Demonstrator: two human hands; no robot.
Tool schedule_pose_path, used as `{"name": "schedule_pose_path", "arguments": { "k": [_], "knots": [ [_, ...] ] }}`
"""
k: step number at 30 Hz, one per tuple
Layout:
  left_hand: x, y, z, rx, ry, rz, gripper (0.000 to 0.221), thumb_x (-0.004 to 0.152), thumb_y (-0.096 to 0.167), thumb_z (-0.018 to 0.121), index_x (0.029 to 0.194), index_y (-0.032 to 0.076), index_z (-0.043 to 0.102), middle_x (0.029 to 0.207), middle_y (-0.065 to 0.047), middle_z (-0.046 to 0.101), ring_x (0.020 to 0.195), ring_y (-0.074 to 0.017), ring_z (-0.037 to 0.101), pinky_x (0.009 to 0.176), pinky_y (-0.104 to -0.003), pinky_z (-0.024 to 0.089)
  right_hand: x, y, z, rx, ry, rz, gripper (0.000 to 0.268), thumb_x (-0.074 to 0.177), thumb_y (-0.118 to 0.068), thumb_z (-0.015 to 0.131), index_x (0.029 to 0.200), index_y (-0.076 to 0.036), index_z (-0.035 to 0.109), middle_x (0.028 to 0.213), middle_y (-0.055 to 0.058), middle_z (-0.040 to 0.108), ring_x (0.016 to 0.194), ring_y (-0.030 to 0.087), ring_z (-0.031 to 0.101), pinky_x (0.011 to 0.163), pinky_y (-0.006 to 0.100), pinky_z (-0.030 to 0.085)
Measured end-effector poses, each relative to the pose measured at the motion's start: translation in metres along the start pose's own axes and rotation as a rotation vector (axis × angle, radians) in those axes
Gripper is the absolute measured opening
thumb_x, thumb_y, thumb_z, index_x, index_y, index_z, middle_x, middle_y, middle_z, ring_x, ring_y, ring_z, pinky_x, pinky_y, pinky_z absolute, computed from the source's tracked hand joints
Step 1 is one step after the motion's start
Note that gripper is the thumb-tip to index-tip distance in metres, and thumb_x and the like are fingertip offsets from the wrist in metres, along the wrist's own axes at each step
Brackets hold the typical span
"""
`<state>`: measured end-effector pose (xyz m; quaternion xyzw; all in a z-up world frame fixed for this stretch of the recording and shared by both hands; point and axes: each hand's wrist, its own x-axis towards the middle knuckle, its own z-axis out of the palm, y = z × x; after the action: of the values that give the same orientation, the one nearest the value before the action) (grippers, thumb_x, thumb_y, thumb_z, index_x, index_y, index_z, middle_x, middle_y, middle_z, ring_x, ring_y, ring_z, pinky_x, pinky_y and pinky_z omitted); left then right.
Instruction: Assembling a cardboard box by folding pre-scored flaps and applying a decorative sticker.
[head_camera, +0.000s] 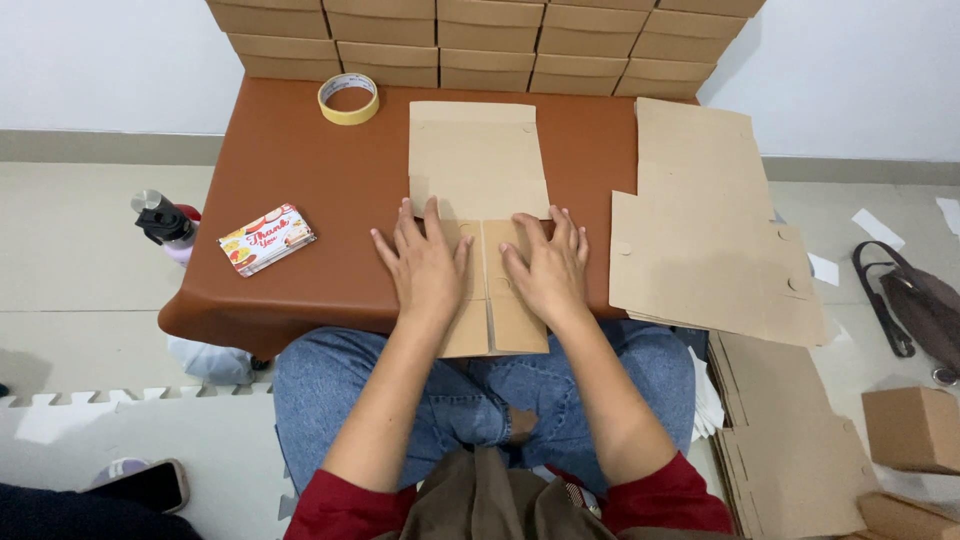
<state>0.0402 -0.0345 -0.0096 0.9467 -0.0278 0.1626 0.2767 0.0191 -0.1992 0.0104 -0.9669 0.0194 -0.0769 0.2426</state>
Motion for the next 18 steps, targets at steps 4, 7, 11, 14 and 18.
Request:
{"name": "schedule_pose_path", "arguments": {
  "k": [4, 7, 11, 14, 18],
  "knots": [
    [0.002, 0.007, -0.012, -0.099, -0.029, 0.118, 0.062, 0.096, 0.015, 0.064, 0.150, 0.000, 0.038, 0.147, -0.031, 0.039, 0.140, -0.0423, 0.043, 0.121, -0.058, 0.017, 0.000, -0.006, -0.006, 0.106, 0.047, -0.029, 0.043, 0.094, -0.036, 0.065, 0.133, -0.019, 0.059, 0.153, 0.024, 0.033, 0.148, 0.043, 0.029, 0.123, 0.057, 0.018],
    [0.005, 0.002, -0.005, -0.066, -0.069, 0.196, 0.060, 0.099, 0.014, 0.059, 0.152, 0.002, 0.035, 0.143, -0.026, 0.046, 0.137, -0.0402, 0.048, 0.122, -0.056, 0.018, 0.000, -0.014, -0.012, 0.175, -0.003, -0.120, 0.045, 0.096, -0.018, 0.060, 0.140, -0.011, 0.052, 0.152, 0.022, 0.033, 0.144, 0.044, 0.036, 0.120, 0.060, 0.029],
    [0.012, -0.004, 0.004, 0.011, -0.153, 0.208, 0.060, 0.101, 0.017, 0.052, 0.154, -0.003, 0.031, 0.146, -0.029, 0.047, 0.143, -0.0374, 0.043, 0.123, -0.052, 0.012, 0.012, -0.008, -0.008, 0.056, -0.079, -0.220, 0.057, 0.096, -0.018, 0.049, 0.150, -0.002, 0.036, 0.152, 0.029, 0.035, 0.147, 0.044, 0.032, 0.122, 0.057, 0.022],
    [0.021, -0.004, 0.003, -0.001, -0.226, 0.193, 0.061, 0.102, 0.017, 0.050, 0.154, -0.007, 0.028, 0.151, -0.030, 0.043, 0.147, -0.0379, 0.037, 0.123, -0.051, 0.013, 0.022, -0.007, -0.009, -0.029, -0.133, -0.237, 0.065, 0.093, -0.022, 0.045, 0.152, 0.000, 0.032, 0.156, 0.031, 0.032, 0.150, 0.042, 0.028, 0.123, 0.055, 0.017],
    [0.037, -0.002, 0.003, -0.041, -0.262, 0.190, 0.059, 0.103, 0.019, 0.048, 0.152, -0.009, 0.031, 0.152, -0.032, 0.041, 0.148, -0.0403, 0.034, 0.122, -0.053, 0.016, 0.042, -0.010, -0.006, -0.136, -0.194, -0.207, 0.072, 0.087, -0.028, 0.042, 0.153, 0.001, 0.033, 0.160, 0.030, 0.031, 0.152, 0.038, 0.026, 0.125, 0.051, 0.013]
  ]
}}
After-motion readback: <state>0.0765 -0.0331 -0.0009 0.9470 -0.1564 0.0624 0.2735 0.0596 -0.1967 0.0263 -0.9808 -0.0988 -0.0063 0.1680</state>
